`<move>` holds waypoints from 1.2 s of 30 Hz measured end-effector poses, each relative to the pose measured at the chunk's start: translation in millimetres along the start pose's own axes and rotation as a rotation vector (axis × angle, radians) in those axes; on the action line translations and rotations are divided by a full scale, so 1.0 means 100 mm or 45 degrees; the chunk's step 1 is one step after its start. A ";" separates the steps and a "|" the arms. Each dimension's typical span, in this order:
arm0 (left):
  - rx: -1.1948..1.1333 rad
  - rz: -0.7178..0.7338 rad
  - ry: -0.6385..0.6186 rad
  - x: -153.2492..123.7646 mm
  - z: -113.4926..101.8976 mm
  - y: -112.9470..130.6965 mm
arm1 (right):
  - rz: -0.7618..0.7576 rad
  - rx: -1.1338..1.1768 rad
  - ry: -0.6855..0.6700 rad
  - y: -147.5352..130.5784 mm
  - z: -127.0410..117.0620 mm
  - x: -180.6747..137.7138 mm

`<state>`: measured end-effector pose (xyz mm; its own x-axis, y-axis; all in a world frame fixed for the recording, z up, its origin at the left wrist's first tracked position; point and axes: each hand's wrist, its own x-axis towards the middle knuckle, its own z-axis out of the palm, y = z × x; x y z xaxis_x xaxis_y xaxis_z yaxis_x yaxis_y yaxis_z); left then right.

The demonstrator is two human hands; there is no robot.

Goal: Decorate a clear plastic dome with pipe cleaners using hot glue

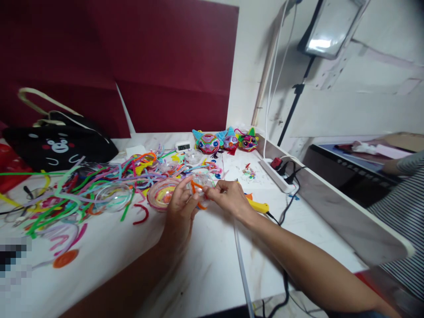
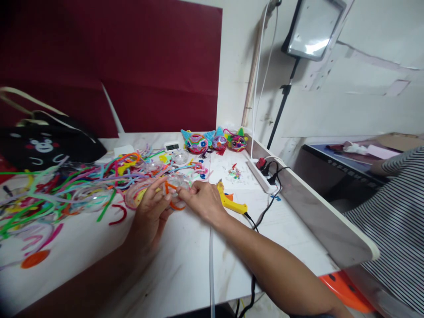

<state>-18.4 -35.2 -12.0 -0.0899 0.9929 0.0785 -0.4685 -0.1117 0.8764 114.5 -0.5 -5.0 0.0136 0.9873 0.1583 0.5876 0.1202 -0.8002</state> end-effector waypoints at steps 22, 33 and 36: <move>0.058 0.006 -0.003 0.02 0.00 -0.01 | -0.026 -0.091 0.006 -0.02 -0.01 -0.01; 0.098 0.020 0.092 0.10 -0.03 0.02 | 0.002 -0.122 -0.029 -0.02 0.02 -0.04; -0.064 -0.034 0.075 0.15 -0.05 0.06 | -0.074 -0.016 -0.028 -0.02 -0.03 -0.02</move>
<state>-27.2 -20.8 -7.5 -0.1274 0.9915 0.0261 -0.5147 -0.0886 0.8528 115.9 -3.0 -1.3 -0.0383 0.9808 0.1914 0.5970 0.1760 -0.7827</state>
